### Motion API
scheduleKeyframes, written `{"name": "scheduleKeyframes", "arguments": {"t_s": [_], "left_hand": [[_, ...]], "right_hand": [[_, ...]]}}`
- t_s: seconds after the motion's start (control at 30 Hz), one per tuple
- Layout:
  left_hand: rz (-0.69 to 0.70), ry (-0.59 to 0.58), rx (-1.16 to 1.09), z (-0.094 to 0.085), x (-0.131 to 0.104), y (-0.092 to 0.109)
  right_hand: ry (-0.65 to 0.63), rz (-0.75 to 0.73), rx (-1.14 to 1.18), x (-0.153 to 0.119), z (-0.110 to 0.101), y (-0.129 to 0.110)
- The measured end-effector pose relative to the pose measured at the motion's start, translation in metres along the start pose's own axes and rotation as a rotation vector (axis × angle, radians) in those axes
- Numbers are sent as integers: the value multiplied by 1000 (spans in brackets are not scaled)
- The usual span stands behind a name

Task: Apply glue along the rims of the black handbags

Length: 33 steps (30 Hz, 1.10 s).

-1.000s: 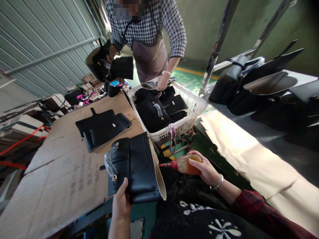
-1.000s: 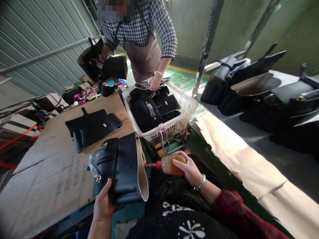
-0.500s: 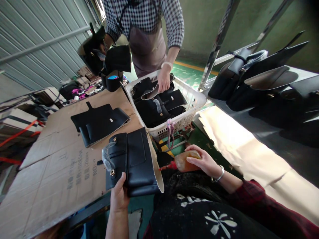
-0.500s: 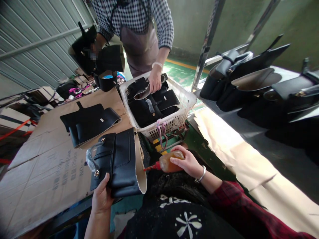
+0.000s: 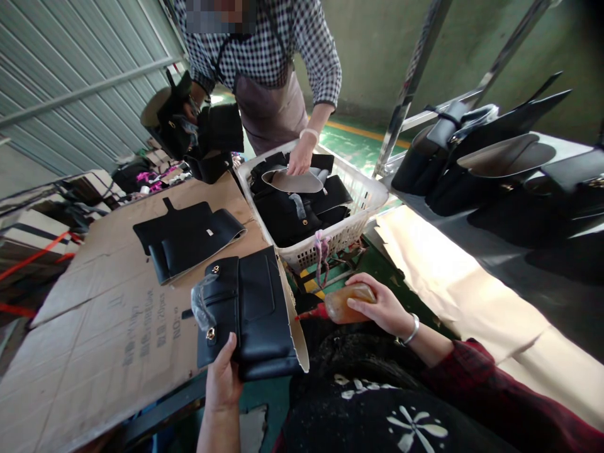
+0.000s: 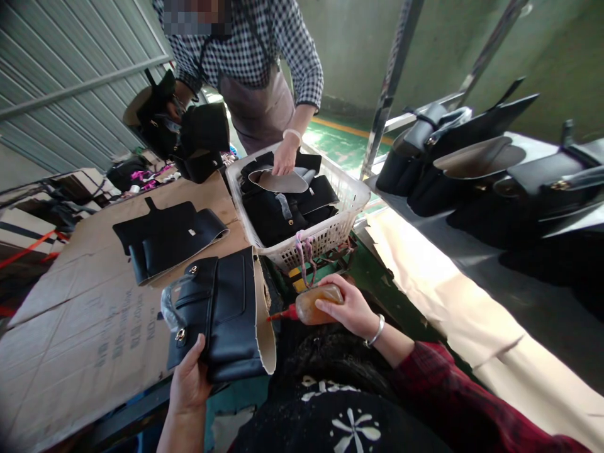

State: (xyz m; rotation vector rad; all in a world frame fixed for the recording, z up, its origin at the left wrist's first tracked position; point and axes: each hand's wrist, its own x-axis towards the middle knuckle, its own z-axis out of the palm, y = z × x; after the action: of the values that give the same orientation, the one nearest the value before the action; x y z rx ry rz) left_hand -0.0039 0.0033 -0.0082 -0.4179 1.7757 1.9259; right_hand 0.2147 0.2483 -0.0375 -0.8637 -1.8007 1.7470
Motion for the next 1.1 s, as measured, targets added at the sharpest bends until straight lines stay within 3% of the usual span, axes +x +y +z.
{"name": "scheduleKeyframes", "arguments": {"t_s": [0.2, 0.57, 0.97, 1.1], "left_hand": [[-9, 25, -36, 2, -2, 1], [-16, 26, -37, -1, 0, -3], [-34, 34, -33, 1, -2, 0], [-22, 3, -40, 0, -1, -1]], "right_hand": [[0, -3, -6, 2, 0, -3], [-161, 104, 7, -22, -6, 6], [0, 52, -13, -21, -3, 12], [-35, 32, -26, -23, -4, 9]]}}
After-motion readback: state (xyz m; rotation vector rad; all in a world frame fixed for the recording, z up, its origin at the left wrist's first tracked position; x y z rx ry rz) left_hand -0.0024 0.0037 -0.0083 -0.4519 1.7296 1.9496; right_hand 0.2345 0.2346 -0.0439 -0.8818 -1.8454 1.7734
